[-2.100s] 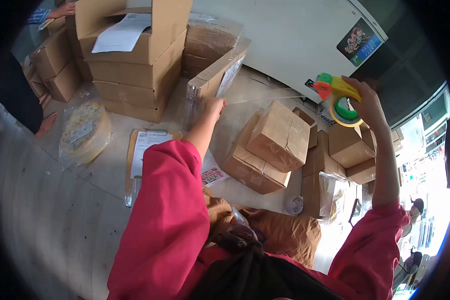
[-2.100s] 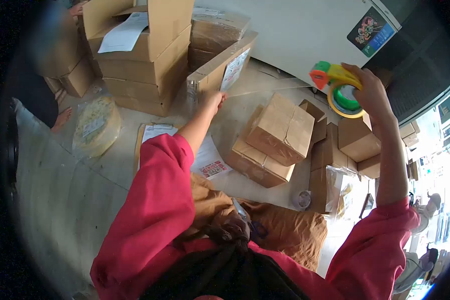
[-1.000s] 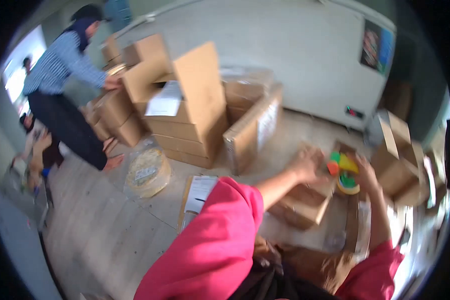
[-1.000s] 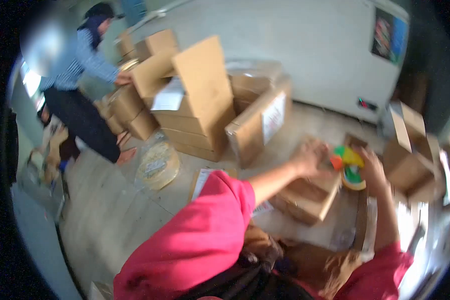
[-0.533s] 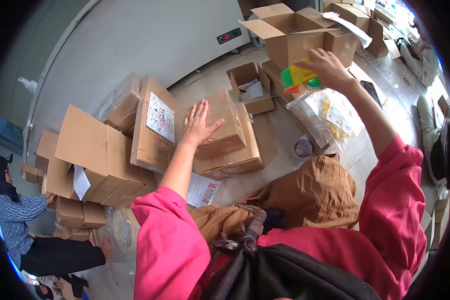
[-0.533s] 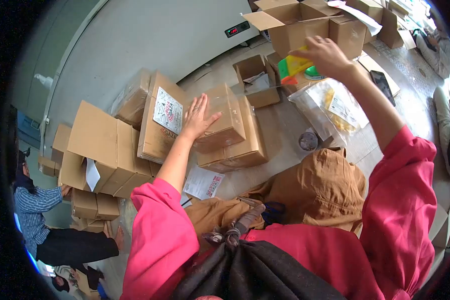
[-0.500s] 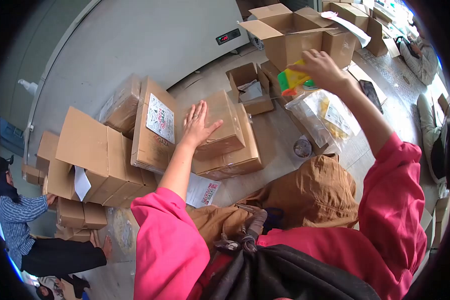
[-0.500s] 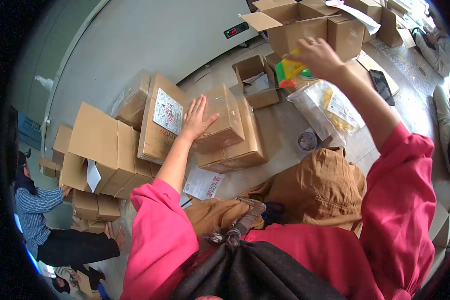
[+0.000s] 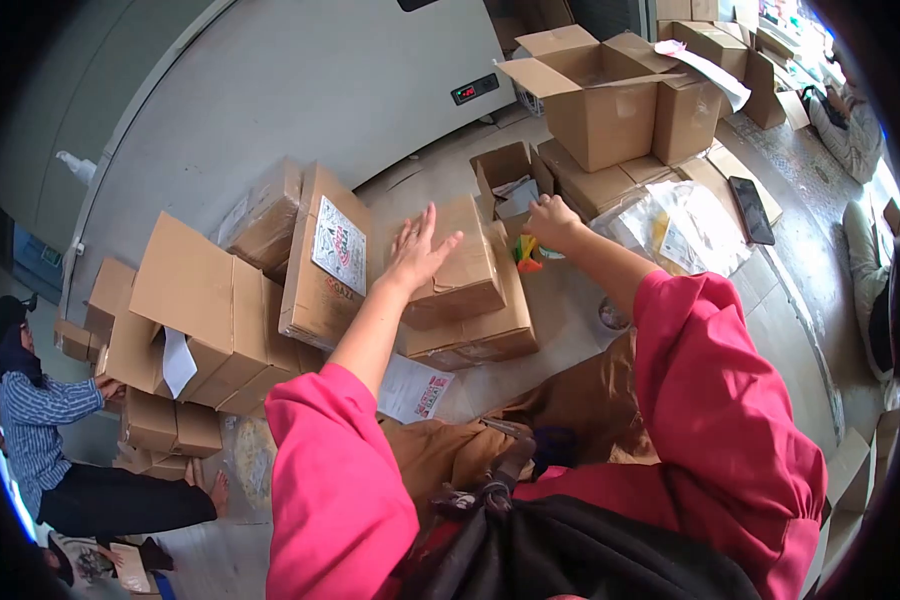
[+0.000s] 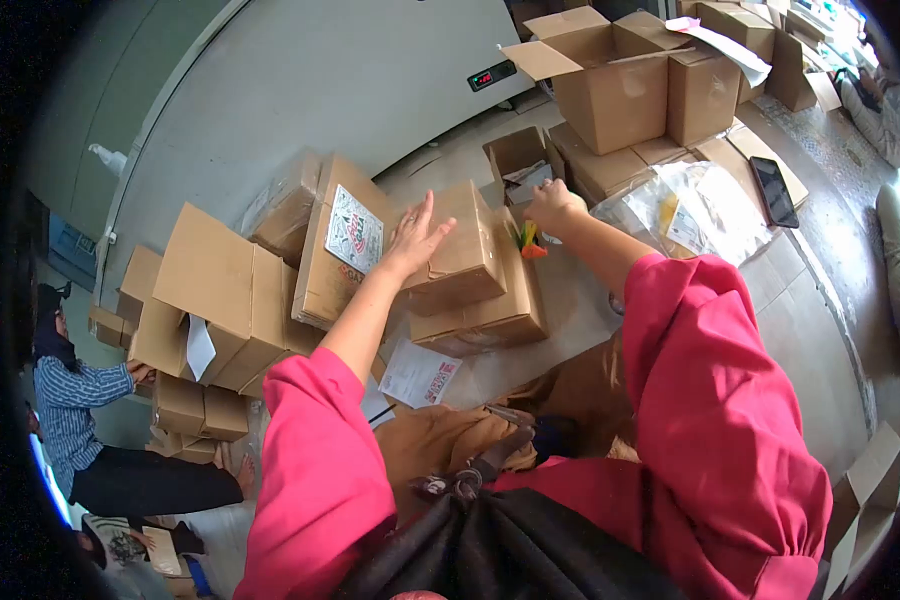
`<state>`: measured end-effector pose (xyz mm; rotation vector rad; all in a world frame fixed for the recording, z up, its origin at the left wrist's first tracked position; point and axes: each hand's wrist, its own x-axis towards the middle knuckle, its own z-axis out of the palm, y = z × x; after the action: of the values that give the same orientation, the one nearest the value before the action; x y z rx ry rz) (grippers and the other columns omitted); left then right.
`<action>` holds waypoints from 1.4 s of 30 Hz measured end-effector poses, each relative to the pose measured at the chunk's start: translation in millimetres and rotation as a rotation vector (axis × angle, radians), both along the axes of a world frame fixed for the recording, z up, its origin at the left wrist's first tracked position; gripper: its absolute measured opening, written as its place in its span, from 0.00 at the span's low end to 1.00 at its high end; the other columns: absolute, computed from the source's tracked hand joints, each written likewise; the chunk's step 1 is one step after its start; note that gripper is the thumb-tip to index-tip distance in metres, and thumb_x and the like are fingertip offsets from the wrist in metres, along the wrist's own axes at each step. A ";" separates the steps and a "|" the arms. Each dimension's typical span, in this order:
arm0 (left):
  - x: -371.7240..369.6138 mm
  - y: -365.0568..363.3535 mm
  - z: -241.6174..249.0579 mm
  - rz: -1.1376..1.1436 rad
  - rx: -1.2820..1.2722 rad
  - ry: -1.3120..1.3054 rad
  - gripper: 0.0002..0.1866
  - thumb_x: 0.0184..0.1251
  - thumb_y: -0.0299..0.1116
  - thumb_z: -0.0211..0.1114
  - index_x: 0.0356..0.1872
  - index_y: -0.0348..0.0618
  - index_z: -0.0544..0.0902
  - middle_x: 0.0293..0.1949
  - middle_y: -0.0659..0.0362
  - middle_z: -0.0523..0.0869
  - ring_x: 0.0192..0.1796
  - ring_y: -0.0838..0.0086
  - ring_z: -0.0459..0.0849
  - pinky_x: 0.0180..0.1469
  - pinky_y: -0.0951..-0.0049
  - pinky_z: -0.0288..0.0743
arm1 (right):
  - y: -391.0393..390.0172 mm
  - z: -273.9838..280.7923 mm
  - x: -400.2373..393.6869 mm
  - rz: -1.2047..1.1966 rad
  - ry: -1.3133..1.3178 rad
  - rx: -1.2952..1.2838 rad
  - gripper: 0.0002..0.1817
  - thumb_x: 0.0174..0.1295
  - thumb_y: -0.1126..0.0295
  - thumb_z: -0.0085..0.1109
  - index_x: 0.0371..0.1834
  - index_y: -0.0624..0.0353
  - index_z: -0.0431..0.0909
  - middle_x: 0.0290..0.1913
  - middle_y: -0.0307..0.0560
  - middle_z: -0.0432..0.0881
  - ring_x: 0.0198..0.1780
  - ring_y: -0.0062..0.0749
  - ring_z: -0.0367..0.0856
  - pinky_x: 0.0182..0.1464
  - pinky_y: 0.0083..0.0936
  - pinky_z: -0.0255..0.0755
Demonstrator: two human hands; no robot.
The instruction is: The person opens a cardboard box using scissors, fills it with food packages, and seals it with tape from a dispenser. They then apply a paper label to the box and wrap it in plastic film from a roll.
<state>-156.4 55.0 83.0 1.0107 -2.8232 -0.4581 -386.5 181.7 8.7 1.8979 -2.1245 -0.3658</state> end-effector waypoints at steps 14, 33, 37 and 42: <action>-137.6 95.8 -185.4 -0.017 -0.874 -1.267 0.31 0.67 0.51 0.41 0.69 0.51 0.58 0.72 0.58 0.50 0.73 0.62 0.47 0.67 0.39 0.30 | 0.8 14.2 -4.7 -0.476 -0.449 0.338 0.18 0.50 0.67 0.56 0.46 0.53 0.82 0.49 0.45 0.81 0.53 0.37 0.79 0.48 0.31 0.76; 53.4 76.3 23.9 0.200 1.614 1.455 0.10 0.65 0.32 0.56 0.41 0.38 0.79 0.35 0.61 0.82 0.36 0.77 0.80 0.39 0.78 0.75 | 69.9 188.9 130.5 0.277 -0.532 -0.557 0.38 0.39 0.80 0.58 0.60 0.39 0.70 0.34 0.48 0.72 0.37 0.46 0.76 0.40 0.37 0.74; 125.3 39.9 33.3 0.308 1.269 1.274 0.09 0.63 0.31 0.60 0.40 0.39 0.81 0.34 0.62 0.82 0.34 0.81 0.78 0.36 0.82 0.73 | 44.4 192.4 159.9 0.367 -0.501 -0.447 0.36 0.43 0.77 0.58 0.61 0.38 0.69 0.39 0.48 0.74 0.42 0.45 0.77 0.42 0.36 0.74; 256.6 -50.1 -35.6 0.562 1.274 1.607 0.13 0.65 0.31 0.56 0.42 0.30 0.79 0.36 0.57 0.83 0.29 0.81 0.79 0.32 0.81 0.73 | 42.8 224.6 91.6 0.276 -0.502 -0.384 0.33 0.47 0.71 0.64 0.60 0.38 0.71 0.43 0.48 0.77 0.47 0.43 0.78 0.49 0.33 0.72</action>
<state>100.3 4.9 47.4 0.7377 -0.6290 -1.8543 -295.0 224.5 233.3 2.1489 -1.9609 0.5913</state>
